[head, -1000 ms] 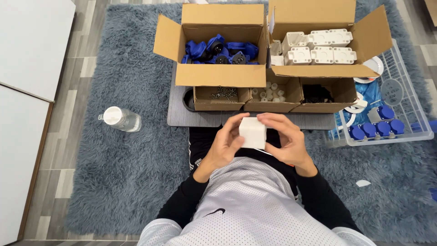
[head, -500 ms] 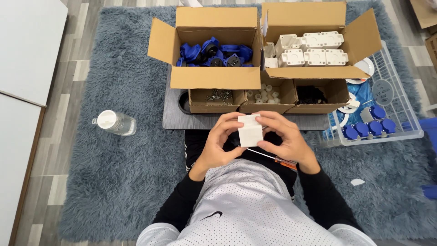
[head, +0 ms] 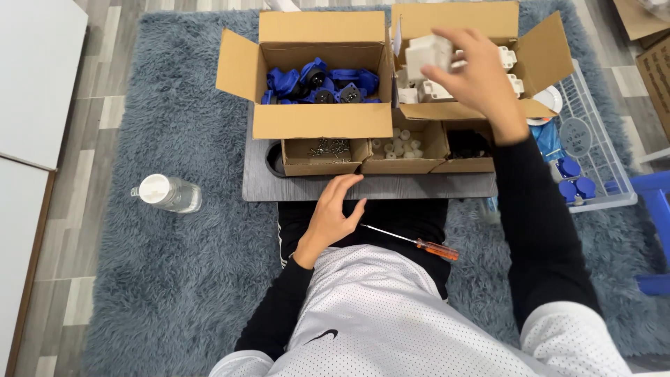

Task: Assembling small hardware components using a manual screwdriver

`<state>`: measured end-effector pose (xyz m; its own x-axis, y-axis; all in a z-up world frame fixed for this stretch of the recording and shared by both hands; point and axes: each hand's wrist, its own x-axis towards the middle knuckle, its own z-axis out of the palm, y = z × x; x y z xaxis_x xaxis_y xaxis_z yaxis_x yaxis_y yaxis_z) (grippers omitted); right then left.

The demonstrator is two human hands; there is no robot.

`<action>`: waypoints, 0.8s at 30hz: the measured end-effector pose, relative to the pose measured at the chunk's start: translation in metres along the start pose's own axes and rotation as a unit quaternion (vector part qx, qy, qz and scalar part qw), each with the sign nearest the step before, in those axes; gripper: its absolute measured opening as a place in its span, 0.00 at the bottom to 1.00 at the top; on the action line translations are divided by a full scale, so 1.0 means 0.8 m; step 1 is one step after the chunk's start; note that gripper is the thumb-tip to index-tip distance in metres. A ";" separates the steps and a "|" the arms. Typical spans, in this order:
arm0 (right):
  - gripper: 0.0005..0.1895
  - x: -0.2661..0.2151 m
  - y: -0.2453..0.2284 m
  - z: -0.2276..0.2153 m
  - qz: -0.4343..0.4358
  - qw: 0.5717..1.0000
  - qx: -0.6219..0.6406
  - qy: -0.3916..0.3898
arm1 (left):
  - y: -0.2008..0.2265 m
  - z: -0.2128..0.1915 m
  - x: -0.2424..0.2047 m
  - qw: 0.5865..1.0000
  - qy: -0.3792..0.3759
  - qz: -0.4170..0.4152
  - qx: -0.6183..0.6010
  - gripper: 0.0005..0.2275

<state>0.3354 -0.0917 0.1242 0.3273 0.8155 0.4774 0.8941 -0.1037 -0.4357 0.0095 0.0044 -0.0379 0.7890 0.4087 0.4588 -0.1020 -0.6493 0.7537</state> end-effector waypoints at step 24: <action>0.25 0.051 0.122 0.043 0.121 0.987 -0.073 -0.077 | -0.026 0.027 -0.006 0.999 -0.007 0.009 0.044 0.22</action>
<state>0.4253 -0.0489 0.0749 0.4969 0.8322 0.2459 0.8332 -0.3784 -0.4033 0.0206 0.0022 -0.0659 0.7960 0.3880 0.4645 -0.0622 -0.7110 0.7004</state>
